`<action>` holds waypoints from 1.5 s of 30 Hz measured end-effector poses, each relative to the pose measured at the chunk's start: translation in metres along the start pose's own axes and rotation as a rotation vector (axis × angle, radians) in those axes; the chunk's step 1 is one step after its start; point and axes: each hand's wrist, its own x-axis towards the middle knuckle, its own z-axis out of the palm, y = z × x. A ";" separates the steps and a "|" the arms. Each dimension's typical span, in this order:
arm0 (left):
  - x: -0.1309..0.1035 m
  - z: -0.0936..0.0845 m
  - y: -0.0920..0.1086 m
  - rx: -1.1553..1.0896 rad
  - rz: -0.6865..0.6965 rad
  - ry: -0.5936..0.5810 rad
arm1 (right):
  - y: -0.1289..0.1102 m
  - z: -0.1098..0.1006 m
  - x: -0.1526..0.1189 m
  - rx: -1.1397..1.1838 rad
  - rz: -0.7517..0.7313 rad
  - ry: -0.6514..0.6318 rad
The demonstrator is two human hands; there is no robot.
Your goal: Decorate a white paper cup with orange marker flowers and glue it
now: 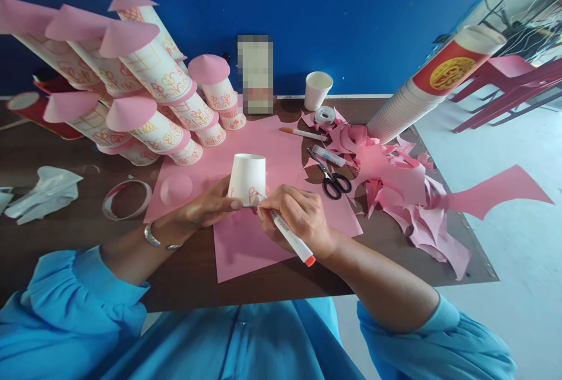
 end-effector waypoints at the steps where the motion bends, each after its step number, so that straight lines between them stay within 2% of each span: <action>1: 0.000 0.000 0.000 -0.003 0.002 0.001 | 0.000 0.000 0.000 0.001 0.000 -0.001; 15: -0.001 -0.003 -0.004 0.006 0.005 -0.013 | -0.002 0.000 -0.002 0.047 -0.055 0.013; 45: 0.000 -0.001 0.000 0.027 -0.006 -0.031 | -0.001 0.000 -0.003 0.027 -0.059 -0.022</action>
